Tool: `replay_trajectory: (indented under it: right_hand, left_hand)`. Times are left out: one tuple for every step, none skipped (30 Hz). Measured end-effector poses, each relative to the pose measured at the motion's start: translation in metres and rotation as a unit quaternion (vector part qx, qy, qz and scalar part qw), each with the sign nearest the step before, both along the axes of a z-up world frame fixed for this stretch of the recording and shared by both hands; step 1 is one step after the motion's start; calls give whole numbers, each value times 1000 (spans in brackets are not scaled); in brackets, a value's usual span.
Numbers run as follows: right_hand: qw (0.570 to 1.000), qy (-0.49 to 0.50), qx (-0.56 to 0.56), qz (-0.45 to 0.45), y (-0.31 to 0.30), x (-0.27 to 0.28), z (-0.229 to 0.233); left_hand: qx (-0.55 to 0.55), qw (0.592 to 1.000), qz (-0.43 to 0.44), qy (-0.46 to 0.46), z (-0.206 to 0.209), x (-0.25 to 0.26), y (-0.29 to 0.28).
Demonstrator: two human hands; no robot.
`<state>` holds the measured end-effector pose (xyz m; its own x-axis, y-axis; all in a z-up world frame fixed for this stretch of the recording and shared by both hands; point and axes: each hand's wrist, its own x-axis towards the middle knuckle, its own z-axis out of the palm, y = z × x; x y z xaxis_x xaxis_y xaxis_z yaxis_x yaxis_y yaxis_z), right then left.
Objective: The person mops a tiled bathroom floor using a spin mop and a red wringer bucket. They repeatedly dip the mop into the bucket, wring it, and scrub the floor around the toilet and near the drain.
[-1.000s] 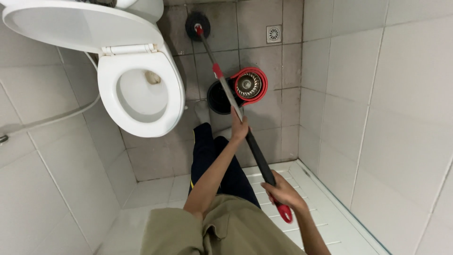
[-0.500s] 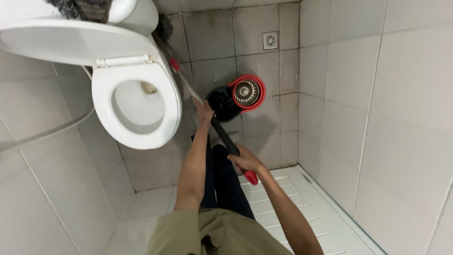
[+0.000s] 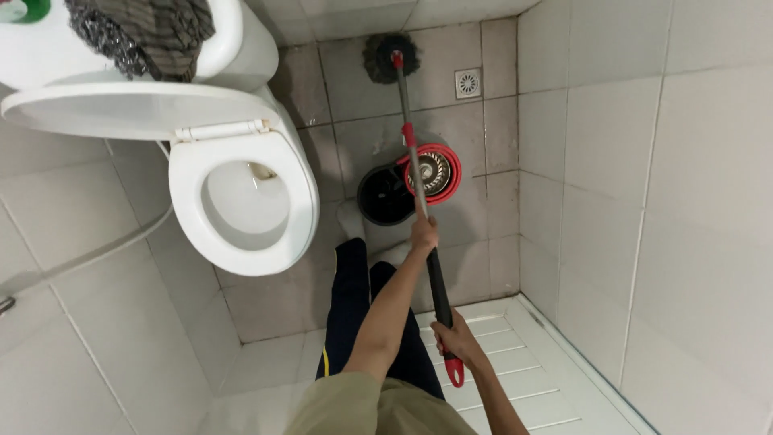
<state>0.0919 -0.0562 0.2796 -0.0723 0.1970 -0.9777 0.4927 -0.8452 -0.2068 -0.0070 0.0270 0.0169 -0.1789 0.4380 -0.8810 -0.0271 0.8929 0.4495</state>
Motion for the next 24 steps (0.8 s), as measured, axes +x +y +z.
replay_trajectory:
  right_hand:
    - [999, -12, -8, 51, 6, -2, 4]
    - [994, -24, -16, 103, 13, -4, 8]
    - [995, -27, -18, 99, 6, 1, -3]
    - [993, -8, -5, 116, -2, 6, -13]
    - [991, 13, 15, 135, -2, 9, -26]
    - [991, 13, 19, 134, -4, -2, -22]
    - [989, 25, 36, 139, -8, -12, -18]
    - [987, 38, 52, 145, -11, -22, -14]
    - [987, 36, 54, 146, -12, -18, -16]
    - [984, 36, 57, 166, -12, -14, -18]
    - [981, 35, 56, 184, -19, -10, -19]
    - [981, 33, 53, 182, -9, -13, -10]
    - [972, 54, 51, 223, 3, -17, -2]
    - [961, 75, 48, 263, 14, -21, 7]
    - [961, 78, 49, 262, 33, -35, 18]
    - [950, 76, 41, 300, 51, -50, 29]
    - [938, 73, 35, 336, 70, -64, 39]
    - [939, 75, 36, 334, 63, -54, 0]
    - [939, 91, 68, 324, 57, -46, -40]
    - [938, 107, 100, 313, 51, -39, -81]
    - [939, 108, 98, 310, 68, -42, -73]
    - [930, 85, 68, 352, 85, -45, -66]
    - [915, 61, 41, 396, 109, -46, -59]
    - [915, 62, 42, 397, 122, -43, -74]
  left_hand:
    - [-1, 1000, 17, -3, 10, -5, 2]
    - [-3, 999, 33, -6, 20, -9, 5]
    - [-5, 1000, 30, -9, 8, -12, -5]
    - [25, 999, 45, 12, -4, -14, -16]
    - [62, 995, 63, 35, -17, -20, -16]
    - [66, 995, 62, 35, -18, -27, -18]
    - [47, 995, 86, 22, -19, -31, -21]
    - [27, 994, 110, 10, -21, -36, -24]
    - [28, 993, 111, 8, -16, -41, -26]
    - [39, 989, 145, 1, -11, -45, -28]
    - [45, 984, 175, -6, -5, -50, -37]
    - [42, 984, 174, -8, 4, -58, -42]
    - [18, 978, 206, -1, 12, -68, -46]
    - [-5, 971, 238, 6, 22, -79, -49]
    - [-5, 972, 236, 10, 2, -88, -56]
    - [5, 966, 256, 35, -18, -98, -62]
    - [15, 960, 274, 60, -38, -107, -67]
    - [16, 960, 272, 62, -39, -113, -57]
    - [30, 937, 348, 5, -40, -119, -48]
    - [45, 905, 421, -52, -42, -126, -38]
    - [42, 906, 419, -50, -37, -129, -27]
    - [59, 842, 518, -136, -33, -131, -16]
    - [80, 757, 609, -221, -29, -132, 2]
    - [81, 757, 610, -221, -11, -127, 23]
